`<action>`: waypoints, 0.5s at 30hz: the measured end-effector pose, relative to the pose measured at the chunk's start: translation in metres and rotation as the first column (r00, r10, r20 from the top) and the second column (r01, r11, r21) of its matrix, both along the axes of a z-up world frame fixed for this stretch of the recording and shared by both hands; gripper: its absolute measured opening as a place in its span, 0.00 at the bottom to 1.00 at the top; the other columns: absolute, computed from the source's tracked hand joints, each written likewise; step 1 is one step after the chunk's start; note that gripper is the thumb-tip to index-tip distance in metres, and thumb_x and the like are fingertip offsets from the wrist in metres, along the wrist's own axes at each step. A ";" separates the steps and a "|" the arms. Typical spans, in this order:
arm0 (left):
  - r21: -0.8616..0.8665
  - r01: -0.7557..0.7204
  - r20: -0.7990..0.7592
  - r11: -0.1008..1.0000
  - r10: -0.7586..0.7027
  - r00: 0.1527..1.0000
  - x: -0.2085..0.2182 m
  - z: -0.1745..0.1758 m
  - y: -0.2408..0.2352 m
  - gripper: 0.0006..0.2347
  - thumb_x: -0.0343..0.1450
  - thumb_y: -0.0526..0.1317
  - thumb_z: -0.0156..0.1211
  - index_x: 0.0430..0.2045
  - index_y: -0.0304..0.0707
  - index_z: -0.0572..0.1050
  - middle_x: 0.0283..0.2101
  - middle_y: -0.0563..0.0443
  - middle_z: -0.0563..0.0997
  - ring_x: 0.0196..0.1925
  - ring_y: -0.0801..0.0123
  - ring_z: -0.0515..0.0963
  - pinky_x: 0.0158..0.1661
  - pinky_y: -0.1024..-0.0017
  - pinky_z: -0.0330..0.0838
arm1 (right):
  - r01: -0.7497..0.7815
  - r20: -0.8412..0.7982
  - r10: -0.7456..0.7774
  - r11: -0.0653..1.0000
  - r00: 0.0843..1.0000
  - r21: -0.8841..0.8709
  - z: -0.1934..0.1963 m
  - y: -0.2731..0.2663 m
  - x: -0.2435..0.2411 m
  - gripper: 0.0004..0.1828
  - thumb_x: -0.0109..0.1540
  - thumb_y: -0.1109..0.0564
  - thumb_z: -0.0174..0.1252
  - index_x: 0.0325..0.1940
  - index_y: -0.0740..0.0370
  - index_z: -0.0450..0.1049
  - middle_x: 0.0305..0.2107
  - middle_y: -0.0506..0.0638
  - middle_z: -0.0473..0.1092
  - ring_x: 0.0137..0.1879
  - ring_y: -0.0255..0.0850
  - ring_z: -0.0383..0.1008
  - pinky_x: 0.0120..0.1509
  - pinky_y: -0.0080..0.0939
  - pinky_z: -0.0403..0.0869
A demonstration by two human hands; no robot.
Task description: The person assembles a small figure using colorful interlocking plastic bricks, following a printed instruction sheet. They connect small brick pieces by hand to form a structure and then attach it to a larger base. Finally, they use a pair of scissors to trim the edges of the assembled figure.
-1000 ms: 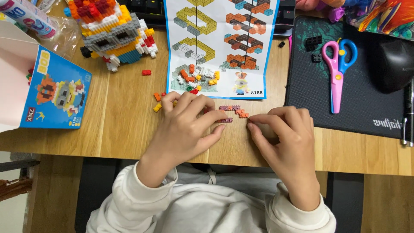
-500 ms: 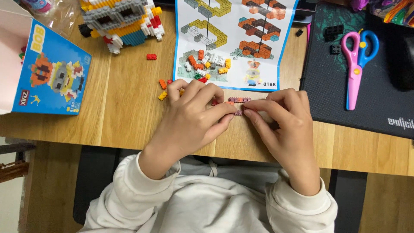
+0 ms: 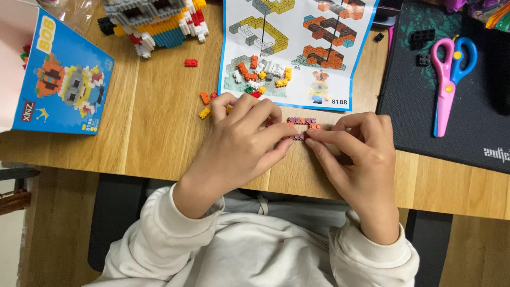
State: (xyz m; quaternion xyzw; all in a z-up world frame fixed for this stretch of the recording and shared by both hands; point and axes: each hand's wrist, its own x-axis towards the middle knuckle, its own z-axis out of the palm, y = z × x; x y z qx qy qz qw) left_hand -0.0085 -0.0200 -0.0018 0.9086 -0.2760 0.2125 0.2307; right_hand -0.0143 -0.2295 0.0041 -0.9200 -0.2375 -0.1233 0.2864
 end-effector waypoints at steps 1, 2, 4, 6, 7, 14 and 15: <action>0.000 0.000 -0.001 1.000 0.000 1.000 0.000 0.001 0.000 0.03 0.70 0.41 0.66 0.32 0.53 0.78 0.36 0.59 0.73 0.38 0.63 0.70 0.47 0.61 0.53 | 0.000 -0.001 0.000 1.000 1.000 0.000 0.000 0.000 0.000 0.07 0.62 0.59 0.67 0.44 0.54 0.80 0.36 0.50 0.65 0.42 0.44 0.60 0.49 0.42 0.60; 0.017 -0.009 -0.007 1.000 0.009 1.000 0.000 0.002 0.001 0.05 0.70 0.42 0.65 0.36 0.53 0.77 0.36 0.60 0.74 0.39 0.63 0.70 0.46 0.62 0.53 | -0.003 -0.003 0.003 1.000 1.000 0.005 0.001 0.000 0.000 0.07 0.62 0.59 0.67 0.44 0.55 0.80 0.36 0.49 0.65 0.42 0.44 0.60 0.49 0.42 0.60; 0.033 -0.018 -0.013 0.999 0.019 1.000 -0.001 0.002 0.001 0.08 0.70 0.42 0.65 0.40 0.52 0.76 0.36 0.60 0.75 0.39 0.63 0.70 0.46 0.63 0.53 | -0.007 -0.006 0.007 1.000 1.000 0.010 0.000 0.000 0.000 0.07 0.62 0.59 0.67 0.45 0.55 0.80 0.36 0.49 0.65 0.41 0.44 0.60 0.49 0.42 0.59; 0.034 -0.013 -0.021 0.999 0.013 1.000 -0.001 0.000 0.002 0.07 0.70 0.43 0.65 0.39 0.49 0.77 0.37 0.60 0.76 0.40 0.63 0.70 0.47 0.62 0.53 | -0.011 0.003 0.011 1.000 1.000 0.005 0.000 0.000 0.001 0.07 0.62 0.59 0.67 0.45 0.55 0.80 0.35 0.49 0.64 0.40 0.44 0.59 0.48 0.42 0.59; 0.035 -0.013 -0.021 0.999 0.014 1.000 -0.001 0.000 0.002 0.07 0.70 0.43 0.65 0.39 0.49 0.77 0.37 0.60 0.76 0.40 0.63 0.70 0.47 0.62 0.53 | -0.011 0.003 0.011 1.000 1.000 0.005 0.000 0.000 0.001 0.07 0.62 0.59 0.67 0.45 0.55 0.80 0.35 0.49 0.64 0.40 0.44 0.59 0.48 0.42 0.59; -0.003 0.007 -0.030 1.000 -0.007 1.000 -0.001 -0.002 0.002 0.03 0.70 0.43 0.66 0.33 0.54 0.79 0.38 0.61 0.74 0.39 0.62 0.69 0.46 0.59 0.53 | -0.012 -0.014 0.012 1.000 1.000 0.005 -0.001 0.000 0.001 0.08 0.62 0.59 0.67 0.45 0.55 0.80 0.35 0.49 0.64 0.41 0.44 0.60 0.48 0.40 0.60; 0.006 -0.001 -0.022 1.000 0.002 1.000 -0.001 -0.002 0.002 0.02 0.70 0.44 0.66 0.32 0.55 0.79 0.38 0.61 0.74 0.40 0.62 0.69 0.46 0.59 0.53 | -0.016 -0.019 0.016 1.000 1.000 -0.001 -0.002 -0.001 0.002 0.08 0.62 0.58 0.66 0.45 0.55 0.80 0.35 0.49 0.64 0.42 0.44 0.60 0.48 0.41 0.60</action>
